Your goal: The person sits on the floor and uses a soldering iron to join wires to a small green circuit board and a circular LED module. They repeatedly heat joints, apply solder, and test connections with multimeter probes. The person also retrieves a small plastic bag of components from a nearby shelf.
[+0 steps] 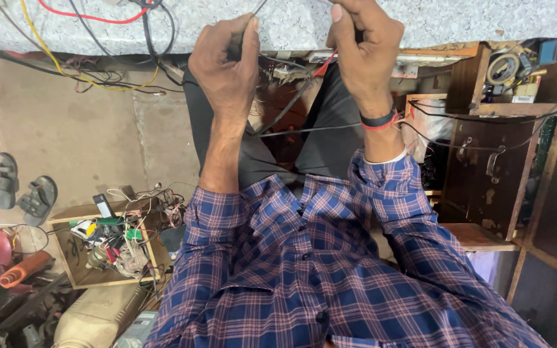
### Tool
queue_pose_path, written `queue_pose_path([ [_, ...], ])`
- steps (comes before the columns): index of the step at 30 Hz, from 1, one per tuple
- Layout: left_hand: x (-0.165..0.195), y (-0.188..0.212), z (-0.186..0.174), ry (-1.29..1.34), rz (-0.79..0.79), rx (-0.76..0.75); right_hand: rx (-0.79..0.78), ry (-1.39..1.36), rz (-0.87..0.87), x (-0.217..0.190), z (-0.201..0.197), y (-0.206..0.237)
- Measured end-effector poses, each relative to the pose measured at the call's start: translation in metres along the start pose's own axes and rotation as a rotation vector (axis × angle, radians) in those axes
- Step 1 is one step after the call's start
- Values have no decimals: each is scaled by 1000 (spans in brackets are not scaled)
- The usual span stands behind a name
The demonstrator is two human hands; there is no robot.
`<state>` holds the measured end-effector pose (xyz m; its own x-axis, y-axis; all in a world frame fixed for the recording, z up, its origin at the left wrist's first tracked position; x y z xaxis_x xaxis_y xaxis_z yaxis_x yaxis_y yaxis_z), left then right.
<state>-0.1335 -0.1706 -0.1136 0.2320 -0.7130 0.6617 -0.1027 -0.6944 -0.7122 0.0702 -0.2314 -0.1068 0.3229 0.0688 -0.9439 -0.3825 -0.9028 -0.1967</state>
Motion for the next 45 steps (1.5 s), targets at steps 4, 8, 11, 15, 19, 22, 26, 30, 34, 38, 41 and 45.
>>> queue_pose_path([
  [4,-2,2,1,-10,-76,11,31,27,4,1,0,-1],
  [8,-3,1,1,32,-109,32,20,39,9,-4,1,-1],
  [11,-3,1,1,-1,-106,26,16,99,-29,-10,0,0],
  [15,-2,0,1,-44,-67,3,6,130,-46,-15,-1,0],
  [19,-2,-2,0,-13,-49,-4,12,158,-50,-16,-1,-1],
  [22,-1,-2,-2,-14,-12,-23,12,159,-41,-16,-1,-1],
  [26,-1,-3,-3,-23,3,-41,14,163,-43,-16,-2,0],
  [30,-1,-4,-3,-26,7,-49,10,169,-45,-15,-2,0],
  [34,0,-5,-4,-52,23,-76,11,166,-46,-14,-2,-1],
  [38,1,-6,-5,-79,36,-86,7,147,-41,-13,-1,0],
  [41,2,-7,-6,-89,54,-95,8,152,-46,-12,-1,0],
  [45,1,-7,-6,-113,60,-112,6,157,-57,-12,-2,0],
])
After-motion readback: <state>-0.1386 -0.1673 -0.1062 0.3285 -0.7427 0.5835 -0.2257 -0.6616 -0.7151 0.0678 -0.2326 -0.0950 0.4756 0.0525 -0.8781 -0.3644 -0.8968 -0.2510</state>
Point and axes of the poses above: each hand's wrist, its own y-axis away from the middle knuckle, its own z-axis out of the palm, x = y × z, the point moved 2 cm from there along -y, towards the middle knuckle, and after that the axes turned 14 degrees about z, right-handed, at the moved point
